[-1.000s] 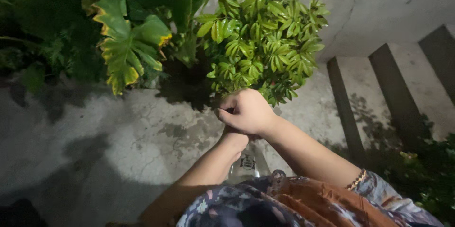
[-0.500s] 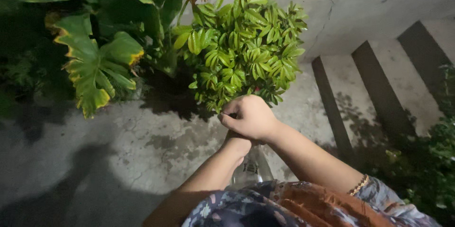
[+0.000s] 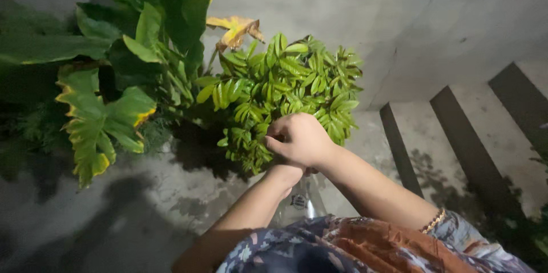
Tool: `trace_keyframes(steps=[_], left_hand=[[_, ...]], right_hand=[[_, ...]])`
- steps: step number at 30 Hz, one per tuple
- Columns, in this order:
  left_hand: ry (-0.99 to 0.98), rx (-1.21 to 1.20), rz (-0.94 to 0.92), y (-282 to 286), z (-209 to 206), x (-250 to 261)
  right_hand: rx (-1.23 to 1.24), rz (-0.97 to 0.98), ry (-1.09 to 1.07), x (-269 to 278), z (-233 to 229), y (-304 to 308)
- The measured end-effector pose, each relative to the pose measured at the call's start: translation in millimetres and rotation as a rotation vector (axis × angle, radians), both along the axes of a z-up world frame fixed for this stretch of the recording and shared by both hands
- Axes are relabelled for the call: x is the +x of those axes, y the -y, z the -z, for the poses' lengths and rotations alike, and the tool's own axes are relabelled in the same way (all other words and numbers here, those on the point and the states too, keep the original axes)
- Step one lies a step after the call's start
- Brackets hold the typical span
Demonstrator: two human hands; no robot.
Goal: The person holds a spray bottle with both hands and sprays water onto several plants in a garden area at night.
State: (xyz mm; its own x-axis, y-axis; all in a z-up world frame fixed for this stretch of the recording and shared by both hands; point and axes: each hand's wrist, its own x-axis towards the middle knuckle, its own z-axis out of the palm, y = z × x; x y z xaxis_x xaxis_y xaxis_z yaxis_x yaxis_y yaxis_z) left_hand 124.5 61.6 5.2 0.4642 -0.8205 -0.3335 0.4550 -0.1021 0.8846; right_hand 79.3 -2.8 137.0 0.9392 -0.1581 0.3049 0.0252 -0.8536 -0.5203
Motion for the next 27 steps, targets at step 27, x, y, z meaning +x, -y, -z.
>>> trace_keyframes(steps=[27], left_hand=[[0.037,-0.056,-0.116,124.7,6.0,-1.7]], right_hand=[[0.001,-0.122,0.043,-2.5,-7.5,127.1]])
